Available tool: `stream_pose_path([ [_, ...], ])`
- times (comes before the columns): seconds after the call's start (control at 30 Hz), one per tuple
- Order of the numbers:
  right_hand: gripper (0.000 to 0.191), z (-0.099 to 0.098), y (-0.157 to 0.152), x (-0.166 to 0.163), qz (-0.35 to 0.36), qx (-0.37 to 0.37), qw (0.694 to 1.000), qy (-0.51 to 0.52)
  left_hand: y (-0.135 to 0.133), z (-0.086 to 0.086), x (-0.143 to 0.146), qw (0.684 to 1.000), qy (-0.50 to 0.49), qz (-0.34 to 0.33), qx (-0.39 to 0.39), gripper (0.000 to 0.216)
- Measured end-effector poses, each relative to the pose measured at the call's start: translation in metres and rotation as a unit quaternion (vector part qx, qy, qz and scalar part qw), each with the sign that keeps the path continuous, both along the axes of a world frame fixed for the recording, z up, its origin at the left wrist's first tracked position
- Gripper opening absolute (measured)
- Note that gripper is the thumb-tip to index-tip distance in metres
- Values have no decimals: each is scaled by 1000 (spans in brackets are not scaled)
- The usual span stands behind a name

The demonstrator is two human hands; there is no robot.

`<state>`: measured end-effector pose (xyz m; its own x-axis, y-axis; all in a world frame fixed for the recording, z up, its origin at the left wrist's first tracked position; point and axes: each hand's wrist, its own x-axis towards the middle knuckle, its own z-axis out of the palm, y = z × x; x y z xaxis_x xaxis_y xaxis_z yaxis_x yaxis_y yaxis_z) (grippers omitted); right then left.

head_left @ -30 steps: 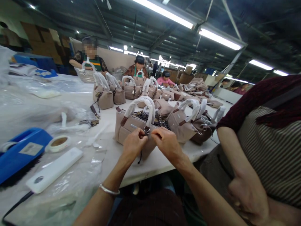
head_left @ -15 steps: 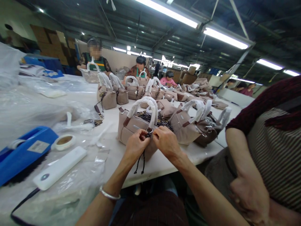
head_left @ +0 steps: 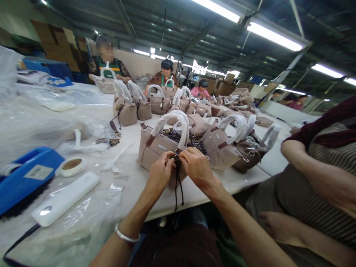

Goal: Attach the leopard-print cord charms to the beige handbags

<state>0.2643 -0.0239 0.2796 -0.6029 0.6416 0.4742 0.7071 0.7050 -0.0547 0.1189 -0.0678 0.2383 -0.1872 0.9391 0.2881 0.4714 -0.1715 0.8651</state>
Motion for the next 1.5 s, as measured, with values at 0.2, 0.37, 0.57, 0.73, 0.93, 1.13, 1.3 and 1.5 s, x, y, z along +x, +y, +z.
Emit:
stream_pose_path([
  [0.2,17,1,4,3,-14,-17,1000,8,10,5,-6,964,252,37,74,17],
  [0.37,16,1,8,6,-4,-29,1000,8,21,9,-7,949,302,31,89,5],
  [0.57,16,1,8,8,4,-32,999,9,22,10,-9,952,292,2,96,3],
  [0.73,16,0,10,7,5,-39,999,19,24,10,-10,966,236,-17,102,10],
  [0.93,15,1,11,6,18,-56,998,33,31,10,-8,979,200,-6,40,8],
  [1.13,9,0,9,9,55,-68,992,87,16,10,-10,957,284,9,59,7],
  [1.3,16,-3,12,8,119,-59,979,153,-1,11,-11,958,278,37,64,10],
  [1.5,11,-3,13,7,163,-132,950,231,-4,23,-7,988,126,-16,82,11],
])
